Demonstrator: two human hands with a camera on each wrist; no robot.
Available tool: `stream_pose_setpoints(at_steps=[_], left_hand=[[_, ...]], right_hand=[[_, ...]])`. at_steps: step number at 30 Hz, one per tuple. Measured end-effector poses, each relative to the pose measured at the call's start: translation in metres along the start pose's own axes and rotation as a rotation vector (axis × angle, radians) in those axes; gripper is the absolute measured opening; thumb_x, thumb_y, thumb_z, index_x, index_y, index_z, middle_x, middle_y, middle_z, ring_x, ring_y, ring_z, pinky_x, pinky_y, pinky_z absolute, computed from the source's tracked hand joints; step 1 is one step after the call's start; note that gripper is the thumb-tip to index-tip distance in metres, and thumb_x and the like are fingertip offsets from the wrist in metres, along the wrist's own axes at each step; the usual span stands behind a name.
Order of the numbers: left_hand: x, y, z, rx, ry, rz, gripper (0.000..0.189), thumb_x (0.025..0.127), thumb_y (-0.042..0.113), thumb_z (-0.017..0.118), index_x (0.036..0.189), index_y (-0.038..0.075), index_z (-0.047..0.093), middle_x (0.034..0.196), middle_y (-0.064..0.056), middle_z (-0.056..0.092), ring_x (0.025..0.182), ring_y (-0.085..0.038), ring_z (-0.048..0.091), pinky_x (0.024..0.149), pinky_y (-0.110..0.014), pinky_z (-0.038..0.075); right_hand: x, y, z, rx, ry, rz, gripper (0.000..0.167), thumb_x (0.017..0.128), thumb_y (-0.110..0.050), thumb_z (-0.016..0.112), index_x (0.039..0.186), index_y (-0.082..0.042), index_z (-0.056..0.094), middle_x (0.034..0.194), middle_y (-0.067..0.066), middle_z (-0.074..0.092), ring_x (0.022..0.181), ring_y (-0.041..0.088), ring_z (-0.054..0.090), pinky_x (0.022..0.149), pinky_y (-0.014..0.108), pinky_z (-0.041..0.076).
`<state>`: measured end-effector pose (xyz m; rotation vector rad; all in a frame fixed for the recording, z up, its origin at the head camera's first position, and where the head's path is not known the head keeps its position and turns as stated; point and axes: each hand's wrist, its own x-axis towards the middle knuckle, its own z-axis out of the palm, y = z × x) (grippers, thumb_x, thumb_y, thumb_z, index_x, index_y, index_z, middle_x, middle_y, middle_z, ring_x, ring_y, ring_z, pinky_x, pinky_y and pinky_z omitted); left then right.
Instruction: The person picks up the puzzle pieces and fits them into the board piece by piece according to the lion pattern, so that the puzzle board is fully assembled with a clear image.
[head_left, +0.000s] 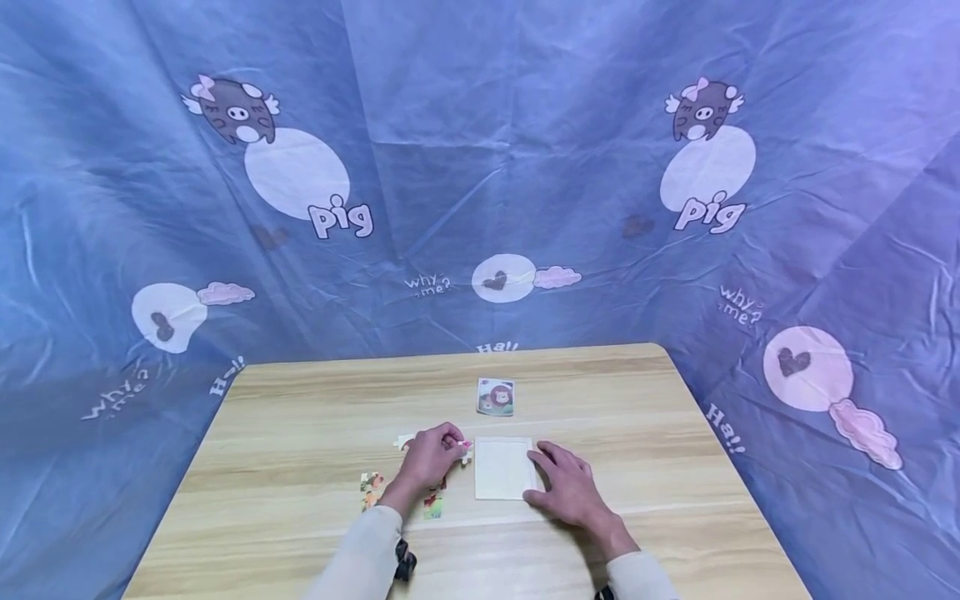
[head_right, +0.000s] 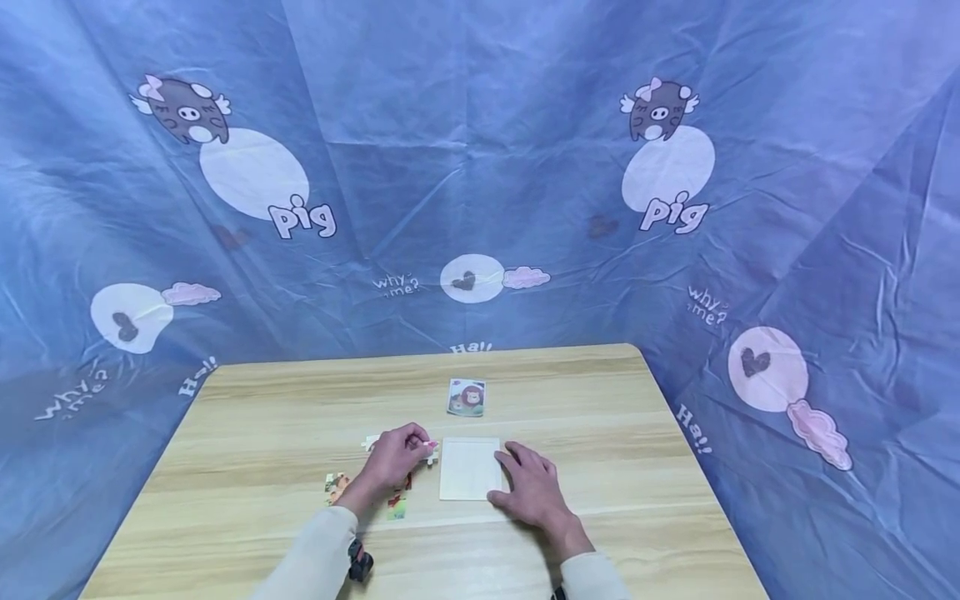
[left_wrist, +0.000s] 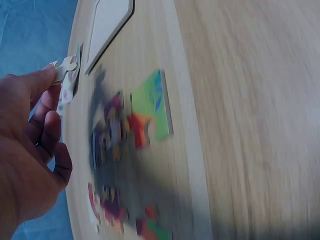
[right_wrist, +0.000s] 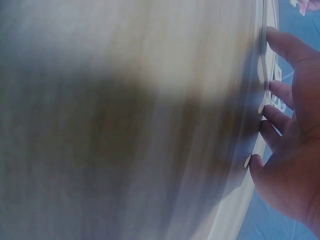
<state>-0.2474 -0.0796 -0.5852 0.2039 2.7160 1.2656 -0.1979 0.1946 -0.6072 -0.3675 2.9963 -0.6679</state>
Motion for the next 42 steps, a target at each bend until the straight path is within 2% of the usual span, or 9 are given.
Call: stream_pose_setpoints(at_steps=[8, 14, 20, 25, 33, 42], left_hand=[[0.006, 0.008, 0.024, 0.010, 0.023, 0.000, 0.010, 0.085, 0.029, 0.073, 0.084, 0.024, 0.064, 0.071, 0.013, 0.061, 0.066, -0.004, 0.052, 0.068, -0.025, 0.042], [0.010, 0.011, 0.035, 0.021, 0.020, 0.002, 0.010, 0.083, 0.028, 0.073, 0.084, 0.024, 0.064, 0.072, 0.011, 0.061, 0.067, -0.006, 0.052, 0.067, -0.026, 0.042], [0.011, 0.012, 0.040, 0.082, 0.042, 0.002, 0.006, 0.083, 0.026, 0.072, 0.088, 0.025, 0.069, 0.079, 0.010, 0.068, 0.078, -0.011, 0.061, 0.077, -0.035, 0.047], [0.015, 0.011, 0.043, 0.158, 0.082, 0.027, 0.007, 0.084, 0.027, 0.071, 0.091, 0.024, 0.072, 0.079, 0.011, 0.066, 0.085, -0.015, 0.061, 0.086, -0.042, 0.044], [0.018, 0.010, 0.044, 0.202, 0.098, 0.067, 0.018, 0.083, 0.027, 0.072, 0.099, 0.021, 0.072, 0.089, 0.006, 0.065, 0.095, -0.018, 0.060, 0.084, -0.040, 0.041], [0.015, 0.010, 0.046, 0.322, 0.055, 0.080, 0.031, 0.080, 0.038, 0.073, 0.106, 0.021, 0.070, 0.103, 0.000, 0.062, 0.101, -0.021, 0.056, 0.083, -0.041, 0.040]], right_hand=[[-0.003, 0.004, 0.003, 0.008, 0.000, -0.012, 0.070, 0.075, -0.051, 0.073, 0.136, -0.021, 0.054, 0.149, 0.008, 0.043, 0.137, 0.031, 0.039, 0.105, 0.058, 0.028], [-0.003, 0.006, 0.002, 0.000, 0.007, -0.017, 0.070, 0.075, -0.051, 0.073, 0.136, -0.021, 0.055, 0.149, 0.007, 0.044, 0.137, 0.030, 0.039, 0.105, 0.056, 0.029], [-0.003, 0.003, 0.001, 0.005, 0.000, -0.015, 0.070, 0.076, -0.052, 0.073, 0.136, -0.020, 0.055, 0.149, 0.008, 0.043, 0.138, 0.030, 0.039, 0.106, 0.057, 0.028], [-0.002, 0.002, 0.000, 0.019, 0.000, -0.011, 0.069, 0.076, -0.050, 0.073, 0.136, -0.020, 0.054, 0.149, 0.009, 0.043, 0.137, 0.032, 0.038, 0.106, 0.058, 0.027], [-0.001, 0.002, -0.001, 0.023, -0.002, -0.013, 0.069, 0.077, -0.048, 0.074, 0.136, -0.018, 0.054, 0.150, 0.009, 0.042, 0.138, 0.031, 0.038, 0.106, 0.057, 0.027], [0.000, 0.003, -0.001, 0.021, -0.010, -0.006, 0.068, 0.077, -0.049, 0.073, 0.135, -0.019, 0.054, 0.149, 0.007, 0.042, 0.138, 0.030, 0.038, 0.106, 0.056, 0.028]])
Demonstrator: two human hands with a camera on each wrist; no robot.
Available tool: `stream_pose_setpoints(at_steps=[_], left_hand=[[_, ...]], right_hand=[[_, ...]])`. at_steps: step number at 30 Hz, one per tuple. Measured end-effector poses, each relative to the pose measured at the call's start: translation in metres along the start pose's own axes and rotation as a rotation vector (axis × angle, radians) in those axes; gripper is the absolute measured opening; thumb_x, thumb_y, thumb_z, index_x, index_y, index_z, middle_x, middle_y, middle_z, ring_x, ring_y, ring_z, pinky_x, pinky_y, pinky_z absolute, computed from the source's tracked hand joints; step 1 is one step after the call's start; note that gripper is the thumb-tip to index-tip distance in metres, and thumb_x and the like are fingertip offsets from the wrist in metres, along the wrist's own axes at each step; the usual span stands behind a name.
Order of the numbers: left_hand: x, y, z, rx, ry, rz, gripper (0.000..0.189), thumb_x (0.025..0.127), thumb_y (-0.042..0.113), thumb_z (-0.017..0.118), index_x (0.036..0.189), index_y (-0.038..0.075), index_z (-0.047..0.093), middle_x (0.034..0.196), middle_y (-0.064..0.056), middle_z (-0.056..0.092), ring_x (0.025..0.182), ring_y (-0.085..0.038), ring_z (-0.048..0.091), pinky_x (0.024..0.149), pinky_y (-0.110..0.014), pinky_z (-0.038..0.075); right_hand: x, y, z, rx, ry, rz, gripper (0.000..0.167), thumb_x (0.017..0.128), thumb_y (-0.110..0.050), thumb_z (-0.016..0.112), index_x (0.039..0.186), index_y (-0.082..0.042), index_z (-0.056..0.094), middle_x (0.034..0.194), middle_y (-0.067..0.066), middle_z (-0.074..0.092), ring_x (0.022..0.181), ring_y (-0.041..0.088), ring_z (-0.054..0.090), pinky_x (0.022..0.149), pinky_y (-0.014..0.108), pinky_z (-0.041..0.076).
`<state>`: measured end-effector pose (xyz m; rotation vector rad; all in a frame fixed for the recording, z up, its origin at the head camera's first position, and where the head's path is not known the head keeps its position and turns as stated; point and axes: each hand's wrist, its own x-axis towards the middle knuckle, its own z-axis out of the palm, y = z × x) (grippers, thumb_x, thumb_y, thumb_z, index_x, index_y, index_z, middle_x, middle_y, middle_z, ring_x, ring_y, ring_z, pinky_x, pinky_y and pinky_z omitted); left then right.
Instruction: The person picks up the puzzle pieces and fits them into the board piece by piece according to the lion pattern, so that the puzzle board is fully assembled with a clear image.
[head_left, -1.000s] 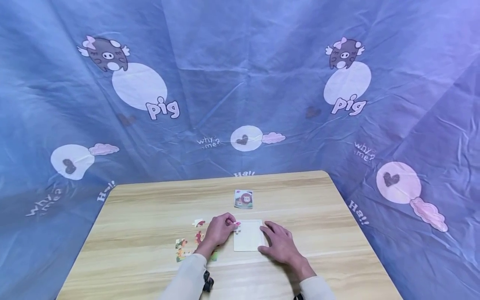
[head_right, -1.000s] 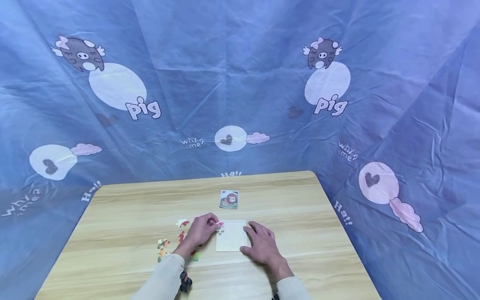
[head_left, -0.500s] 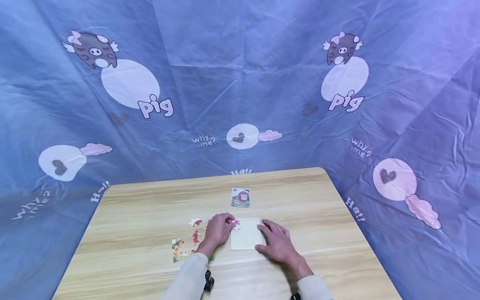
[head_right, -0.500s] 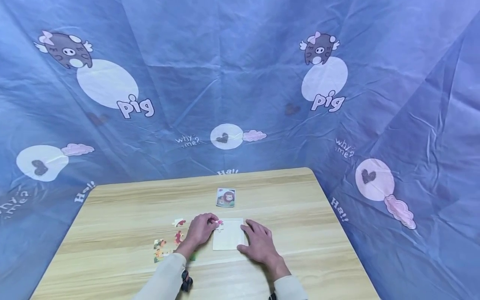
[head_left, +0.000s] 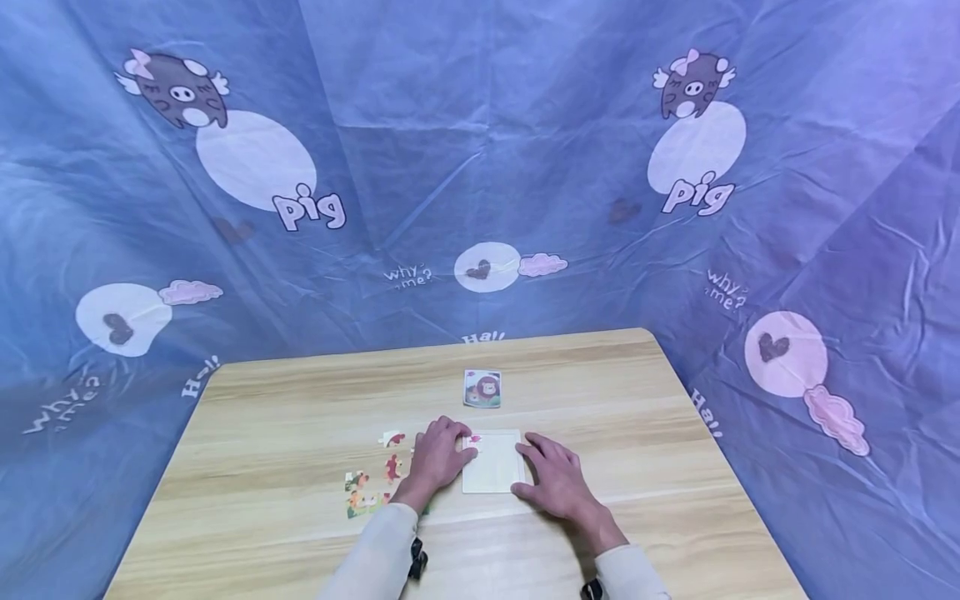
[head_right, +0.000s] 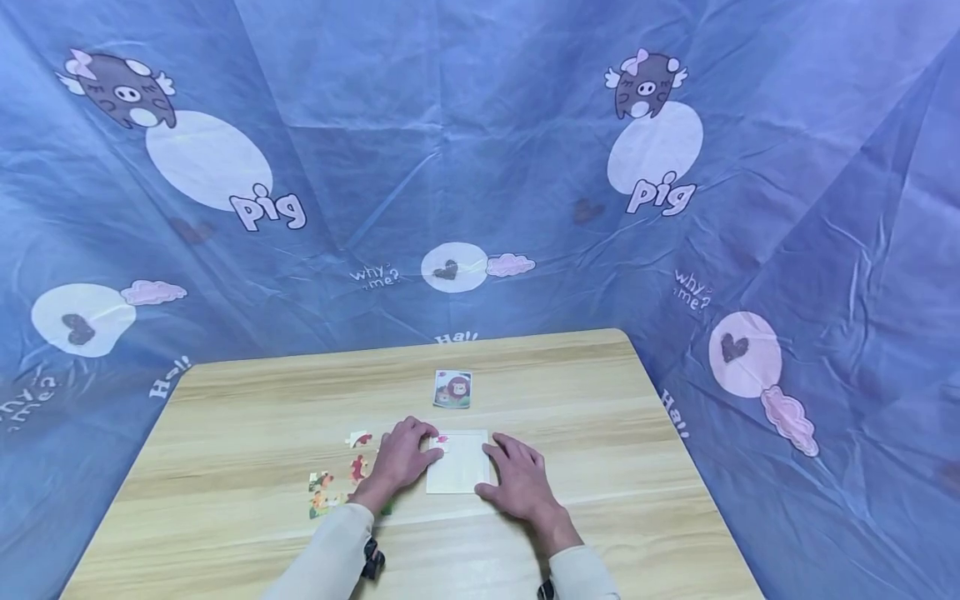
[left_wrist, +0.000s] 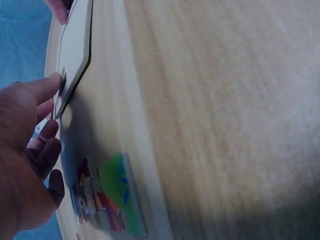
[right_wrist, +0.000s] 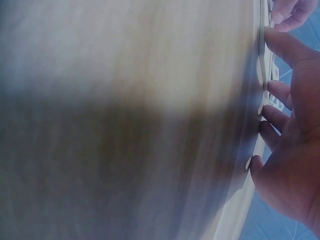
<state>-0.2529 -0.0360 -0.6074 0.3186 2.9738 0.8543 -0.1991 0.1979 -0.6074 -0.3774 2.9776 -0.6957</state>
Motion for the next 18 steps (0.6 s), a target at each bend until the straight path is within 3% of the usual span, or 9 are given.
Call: stream_pose_setpoints(at_steps=[8, 18], left_hand=[[-0.0013, -0.0021, 0.0049, 0.008, 0.002, 0.018, 0.030, 0.082, 0.039, 0.072, 0.107, 0.024, 0.070, 0.102, 0.002, 0.061, 0.101, -0.020, 0.056, 0.081, -0.038, 0.037], [0.0044, -0.0093, 0.0060, 0.005, 0.030, 0.039, 0.027, 0.078, 0.042, 0.076, 0.102, 0.029, 0.074, 0.093, 0.006, 0.061, 0.092, -0.016, 0.055, 0.080, -0.038, 0.037]], right_hand=[[0.0003, 0.0015, 0.0005, -0.001, -0.005, -0.001, 0.068, 0.077, -0.049, 0.073, 0.135, -0.018, 0.054, 0.150, 0.007, 0.042, 0.138, 0.030, 0.037, 0.106, 0.056, 0.028], [0.0013, 0.0013, -0.0011, 0.000, -0.014, -0.011, 0.069, 0.076, -0.049, 0.074, 0.135, -0.017, 0.055, 0.150, 0.008, 0.042, 0.138, 0.032, 0.038, 0.105, 0.057, 0.028]])
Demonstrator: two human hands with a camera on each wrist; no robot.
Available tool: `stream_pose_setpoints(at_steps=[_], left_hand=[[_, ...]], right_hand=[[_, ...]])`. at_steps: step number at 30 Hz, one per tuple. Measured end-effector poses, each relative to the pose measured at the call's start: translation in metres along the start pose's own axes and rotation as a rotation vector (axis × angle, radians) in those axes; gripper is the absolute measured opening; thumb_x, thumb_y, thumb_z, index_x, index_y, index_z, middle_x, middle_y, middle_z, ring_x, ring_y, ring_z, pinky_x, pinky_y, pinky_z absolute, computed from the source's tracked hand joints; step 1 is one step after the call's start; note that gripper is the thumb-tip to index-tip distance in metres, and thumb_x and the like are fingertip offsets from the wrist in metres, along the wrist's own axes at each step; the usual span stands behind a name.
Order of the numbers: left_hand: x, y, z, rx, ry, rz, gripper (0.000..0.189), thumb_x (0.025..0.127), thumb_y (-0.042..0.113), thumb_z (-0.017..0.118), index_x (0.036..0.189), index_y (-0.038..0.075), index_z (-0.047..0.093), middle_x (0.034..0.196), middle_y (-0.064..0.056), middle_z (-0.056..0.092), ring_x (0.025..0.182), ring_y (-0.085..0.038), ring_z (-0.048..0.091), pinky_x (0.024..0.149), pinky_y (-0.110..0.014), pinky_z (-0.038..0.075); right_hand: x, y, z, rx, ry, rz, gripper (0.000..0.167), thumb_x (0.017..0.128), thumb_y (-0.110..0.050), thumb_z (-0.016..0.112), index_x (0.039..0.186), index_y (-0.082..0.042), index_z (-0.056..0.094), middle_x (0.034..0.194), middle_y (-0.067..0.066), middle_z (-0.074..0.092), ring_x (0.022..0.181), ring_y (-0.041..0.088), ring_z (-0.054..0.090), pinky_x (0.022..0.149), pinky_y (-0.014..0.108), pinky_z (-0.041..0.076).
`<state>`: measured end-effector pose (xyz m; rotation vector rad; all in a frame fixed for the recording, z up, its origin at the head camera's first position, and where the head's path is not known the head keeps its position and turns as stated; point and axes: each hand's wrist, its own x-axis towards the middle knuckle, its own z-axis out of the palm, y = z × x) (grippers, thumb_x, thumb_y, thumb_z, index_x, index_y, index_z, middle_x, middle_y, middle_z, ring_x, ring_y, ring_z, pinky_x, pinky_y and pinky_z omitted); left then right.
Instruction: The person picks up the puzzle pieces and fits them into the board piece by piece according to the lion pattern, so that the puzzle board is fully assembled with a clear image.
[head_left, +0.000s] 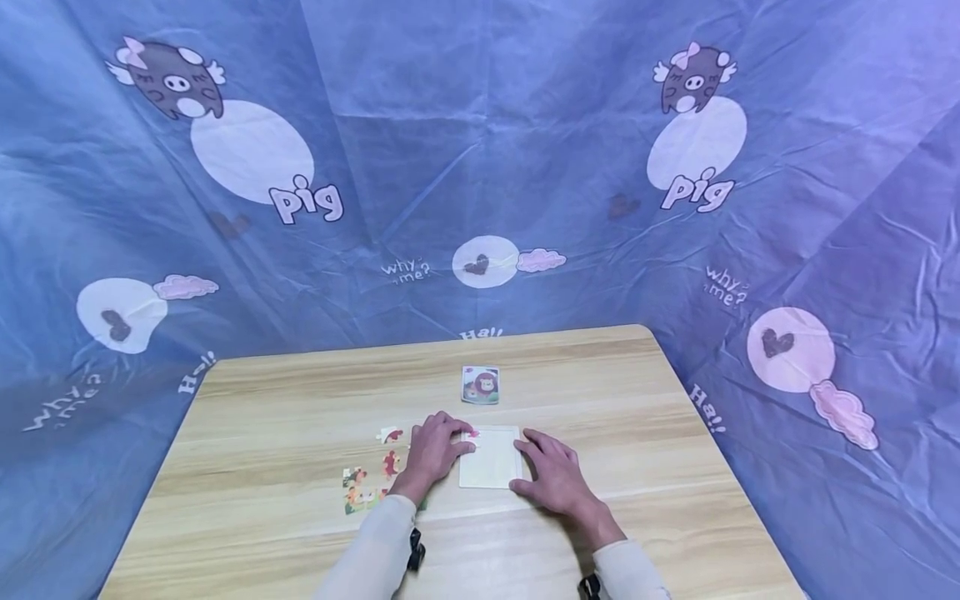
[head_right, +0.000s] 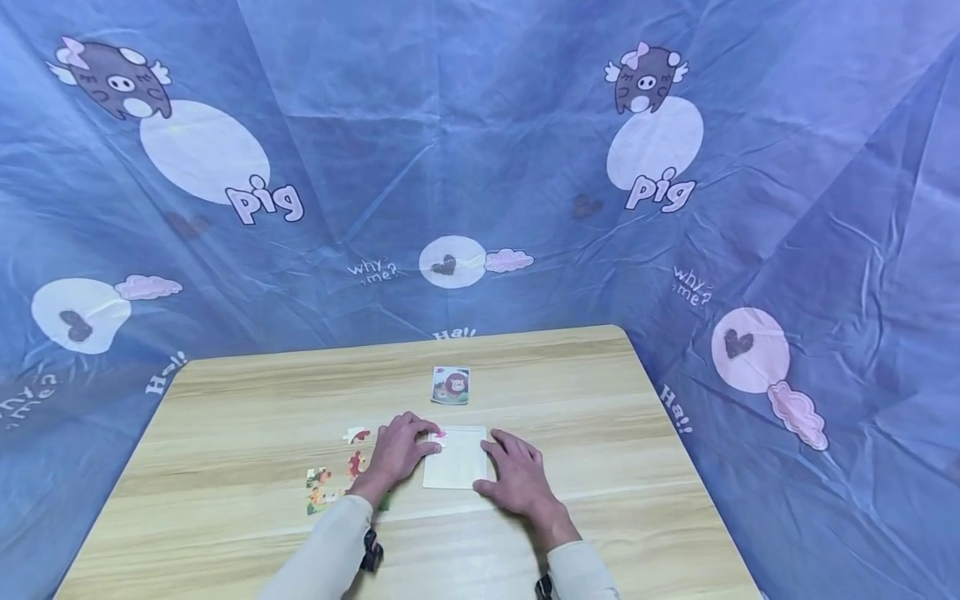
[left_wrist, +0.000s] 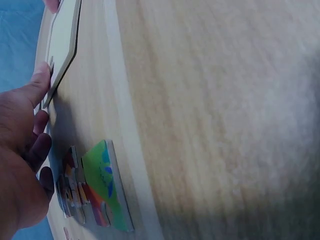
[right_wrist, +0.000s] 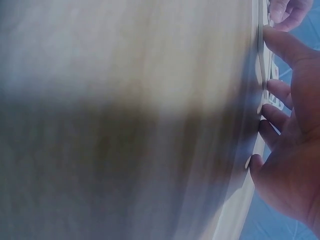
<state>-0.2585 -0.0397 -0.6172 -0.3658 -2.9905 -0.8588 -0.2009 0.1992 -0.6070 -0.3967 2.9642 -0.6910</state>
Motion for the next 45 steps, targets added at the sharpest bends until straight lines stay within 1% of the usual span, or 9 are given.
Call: stream_pose_setpoints(at_steps=[7, 12, 15, 20, 27, 31, 33, 38, 45], left_hand=[[0.002, -0.003, -0.001, -0.009, -0.011, -0.006, 0.032, 0.076, 0.044, 0.077, 0.104, 0.029, 0.072, 0.095, 0.005, 0.063, 0.092, -0.017, 0.055, 0.080, -0.037, 0.036], [0.004, -0.001, 0.000, 0.015, -0.025, 0.032, 0.028, 0.081, 0.044, 0.073, 0.106, 0.031, 0.072, 0.098, 0.004, 0.061, 0.094, -0.017, 0.054, 0.079, -0.036, 0.033], [0.004, 0.000, 0.001, 0.039, -0.035, 0.044, 0.030, 0.081, 0.047, 0.072, 0.107, 0.032, 0.072, 0.099, 0.004, 0.060, 0.094, -0.017, 0.052, 0.079, -0.036, 0.031], [0.003, 0.000, 0.001, 0.103, -0.040, 0.051, 0.036, 0.078, 0.053, 0.072, 0.109, 0.033, 0.071, 0.102, 0.004, 0.059, 0.095, -0.017, 0.051, 0.082, -0.038, 0.032], [0.001, 0.000, 0.001, 0.130, -0.008, 0.058, 0.036, 0.079, 0.051, 0.072, 0.108, 0.031, 0.071, 0.101, 0.004, 0.059, 0.095, -0.017, 0.052, 0.084, -0.042, 0.033], [-0.001, 0.000, 0.002, 0.134, -0.008, 0.051, 0.037, 0.081, 0.053, 0.069, 0.109, 0.030, 0.071, 0.101, 0.004, 0.059, 0.096, -0.017, 0.052, 0.085, -0.042, 0.033], [-0.003, -0.001, 0.001, 0.133, -0.007, 0.042, 0.038, 0.083, 0.054, 0.067, 0.111, 0.030, 0.070, 0.102, 0.004, 0.059, 0.097, -0.017, 0.052, 0.086, -0.041, 0.033], [-0.006, -0.008, -0.005, 0.119, 0.020, 0.031, 0.035, 0.086, 0.051, 0.064, 0.111, 0.027, 0.068, 0.103, 0.003, 0.060, 0.100, -0.019, 0.054, 0.085, -0.042, 0.035], [-0.010, -0.020, -0.015, 0.101, 0.042, 0.006, 0.032, 0.086, 0.046, 0.065, 0.110, 0.026, 0.068, 0.104, 0.002, 0.061, 0.102, -0.021, 0.055, 0.085, -0.043, 0.037]], right_hand=[[0.002, 0.001, 0.003, 0.008, -0.008, 0.004, 0.069, 0.077, -0.049, 0.074, 0.136, -0.019, 0.054, 0.151, 0.007, 0.041, 0.139, 0.030, 0.037, 0.107, 0.056, 0.027], [0.002, 0.001, 0.002, -0.005, 0.001, -0.005, 0.069, 0.076, -0.049, 0.074, 0.135, -0.018, 0.055, 0.150, 0.007, 0.042, 0.138, 0.030, 0.038, 0.105, 0.056, 0.028], [0.003, 0.001, 0.001, 0.003, 0.012, -0.005, 0.067, 0.076, -0.046, 0.075, 0.134, -0.017, 0.056, 0.149, 0.008, 0.043, 0.137, 0.031, 0.038, 0.104, 0.056, 0.029], [0.003, 0.000, 0.001, 0.002, 0.018, -0.007, 0.067, 0.077, -0.046, 0.075, 0.134, -0.017, 0.056, 0.149, 0.009, 0.043, 0.137, 0.031, 0.038, 0.104, 0.056, 0.029], [0.003, -0.001, 0.001, 0.009, 0.016, 0.000, 0.067, 0.077, -0.046, 0.075, 0.134, -0.017, 0.056, 0.149, 0.008, 0.043, 0.138, 0.031, 0.038, 0.105, 0.057, 0.028], [0.003, 0.000, 0.001, 0.016, 0.001, 0.017, 0.067, 0.077, -0.047, 0.074, 0.135, -0.018, 0.056, 0.150, 0.007, 0.042, 0.139, 0.030, 0.037, 0.106, 0.057, 0.027], [0.002, 0.001, 0.001, 0.013, -0.004, 0.021, 0.067, 0.077, -0.047, 0.074, 0.135, -0.018, 0.055, 0.150, 0.006, 0.041, 0.139, 0.030, 0.037, 0.107, 0.056, 0.027], [0.001, 0.000, 0.000, 0.017, 0.016, 0.008, 0.067, 0.076, -0.045, 0.076, 0.134, -0.017, 0.056, 0.149, 0.008, 0.043, 0.138, 0.032, 0.038, 0.105, 0.057, 0.027], [0.002, -0.001, 0.000, 0.019, 0.003, 0.006, 0.069, 0.076, -0.046, 0.076, 0.134, -0.016, 0.055, 0.150, 0.008, 0.042, 0.138, 0.031, 0.037, 0.106, 0.057, 0.027]])
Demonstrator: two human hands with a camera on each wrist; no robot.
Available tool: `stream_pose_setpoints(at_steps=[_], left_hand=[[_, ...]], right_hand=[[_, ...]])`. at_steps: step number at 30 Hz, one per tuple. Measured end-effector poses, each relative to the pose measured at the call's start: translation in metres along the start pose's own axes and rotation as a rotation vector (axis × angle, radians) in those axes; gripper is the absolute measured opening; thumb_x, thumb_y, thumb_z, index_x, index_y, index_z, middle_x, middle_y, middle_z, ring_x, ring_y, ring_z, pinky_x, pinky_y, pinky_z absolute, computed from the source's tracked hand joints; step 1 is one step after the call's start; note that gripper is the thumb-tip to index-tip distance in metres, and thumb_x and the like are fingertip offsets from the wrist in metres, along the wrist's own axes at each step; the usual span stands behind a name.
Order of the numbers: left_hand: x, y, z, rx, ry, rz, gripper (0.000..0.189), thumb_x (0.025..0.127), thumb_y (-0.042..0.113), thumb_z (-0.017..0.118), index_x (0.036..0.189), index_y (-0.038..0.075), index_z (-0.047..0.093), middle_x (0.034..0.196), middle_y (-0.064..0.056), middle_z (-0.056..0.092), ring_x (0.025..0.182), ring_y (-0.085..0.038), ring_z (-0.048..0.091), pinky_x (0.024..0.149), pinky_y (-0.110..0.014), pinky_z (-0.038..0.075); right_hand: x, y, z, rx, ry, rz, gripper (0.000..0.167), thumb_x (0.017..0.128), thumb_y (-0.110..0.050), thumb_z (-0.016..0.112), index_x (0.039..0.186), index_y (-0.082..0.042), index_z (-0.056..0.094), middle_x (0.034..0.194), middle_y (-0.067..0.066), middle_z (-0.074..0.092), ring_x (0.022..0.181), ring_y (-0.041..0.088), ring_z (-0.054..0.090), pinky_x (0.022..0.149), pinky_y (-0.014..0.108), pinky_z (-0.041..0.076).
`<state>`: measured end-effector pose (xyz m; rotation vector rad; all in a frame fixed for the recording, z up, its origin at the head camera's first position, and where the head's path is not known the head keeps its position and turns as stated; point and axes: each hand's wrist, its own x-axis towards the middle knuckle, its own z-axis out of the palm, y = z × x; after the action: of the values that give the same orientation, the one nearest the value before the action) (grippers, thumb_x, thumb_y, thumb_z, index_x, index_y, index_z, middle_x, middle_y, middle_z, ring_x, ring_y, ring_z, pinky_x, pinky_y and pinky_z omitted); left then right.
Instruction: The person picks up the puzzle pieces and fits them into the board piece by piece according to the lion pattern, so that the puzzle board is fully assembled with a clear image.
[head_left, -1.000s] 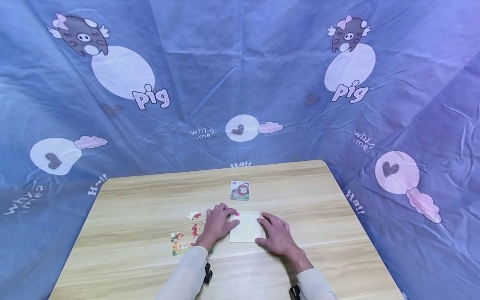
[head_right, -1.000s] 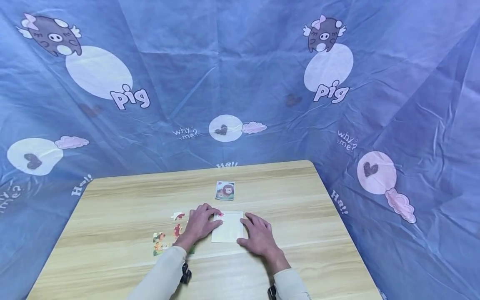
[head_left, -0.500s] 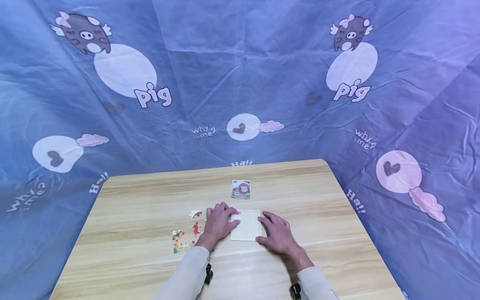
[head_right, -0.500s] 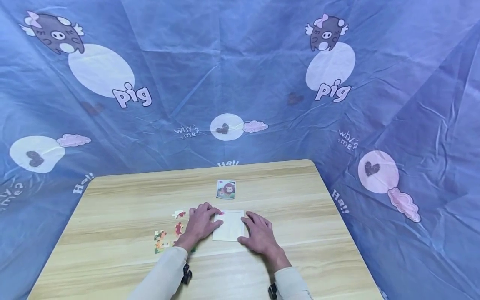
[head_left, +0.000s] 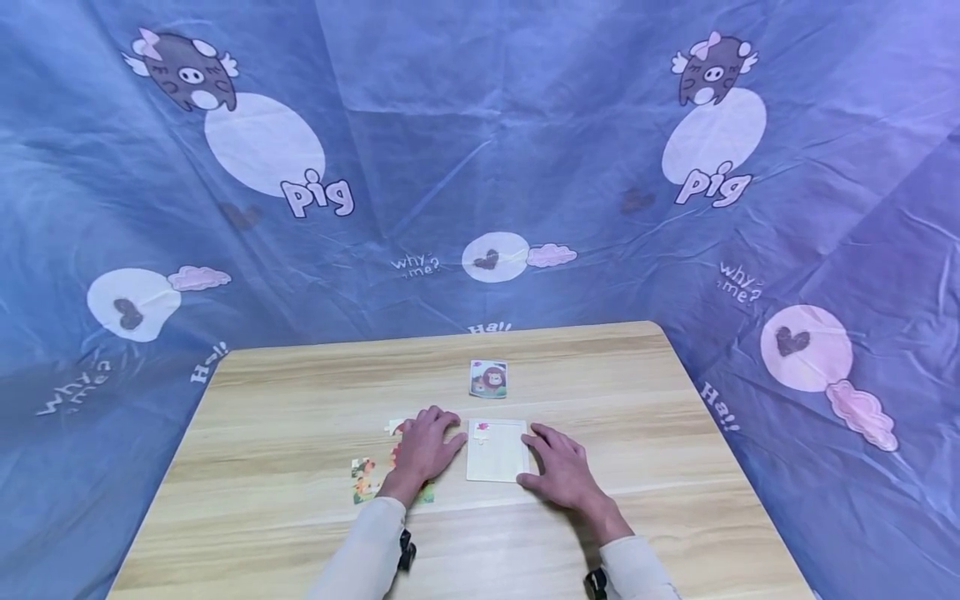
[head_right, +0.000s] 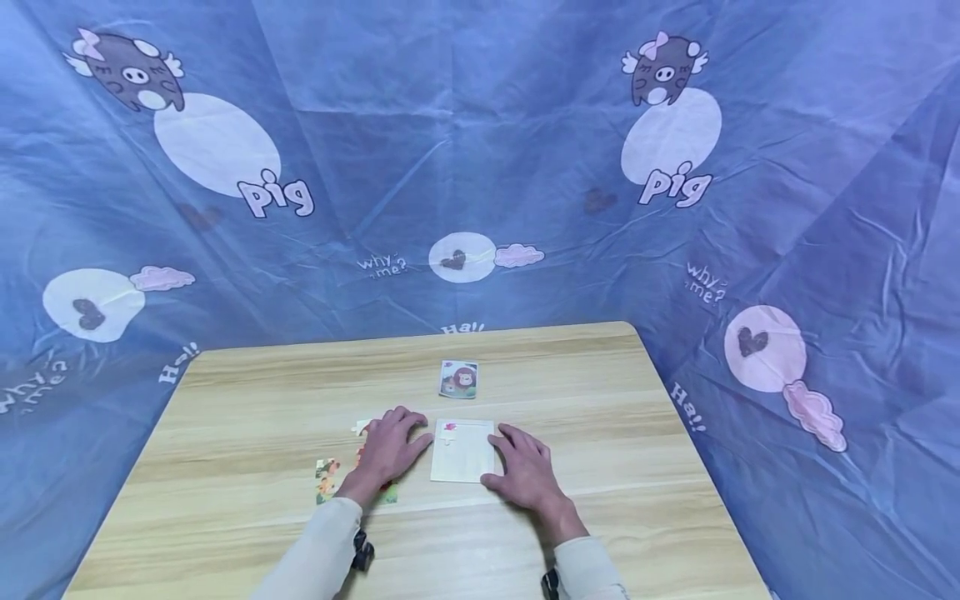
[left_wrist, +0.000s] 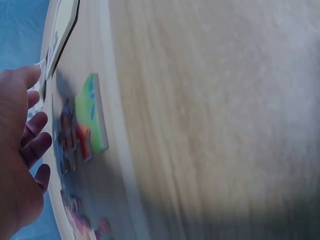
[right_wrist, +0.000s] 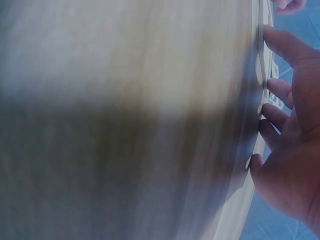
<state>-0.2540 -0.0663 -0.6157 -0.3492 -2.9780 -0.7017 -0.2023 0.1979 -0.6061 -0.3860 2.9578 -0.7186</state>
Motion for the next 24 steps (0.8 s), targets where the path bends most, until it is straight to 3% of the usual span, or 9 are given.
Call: stream_pose_setpoints(at_steps=[15, 24], left_hand=[[-0.006, -0.023, -0.018, -0.024, 0.074, -0.054, 0.028, 0.082, 0.037, 0.070, 0.106, 0.022, 0.070, 0.107, 0.001, 0.063, 0.100, -0.021, 0.054, 0.090, -0.045, 0.040], [-0.009, -0.040, -0.031, -0.035, 0.074, -0.107, 0.026, 0.081, 0.034, 0.071, 0.104, 0.022, 0.069, 0.109, -0.002, 0.061, 0.105, -0.024, 0.052, 0.093, -0.050, 0.038]], right_hand=[[0.001, -0.003, 0.000, -0.009, 0.014, 0.007, 0.068, 0.075, -0.046, 0.076, 0.134, -0.018, 0.056, 0.148, 0.008, 0.043, 0.137, 0.031, 0.039, 0.105, 0.056, 0.029], [0.002, -0.003, -0.001, -0.030, -0.003, 0.006, 0.069, 0.076, -0.047, 0.075, 0.136, -0.020, 0.055, 0.149, 0.009, 0.042, 0.137, 0.032, 0.038, 0.105, 0.056, 0.029]])
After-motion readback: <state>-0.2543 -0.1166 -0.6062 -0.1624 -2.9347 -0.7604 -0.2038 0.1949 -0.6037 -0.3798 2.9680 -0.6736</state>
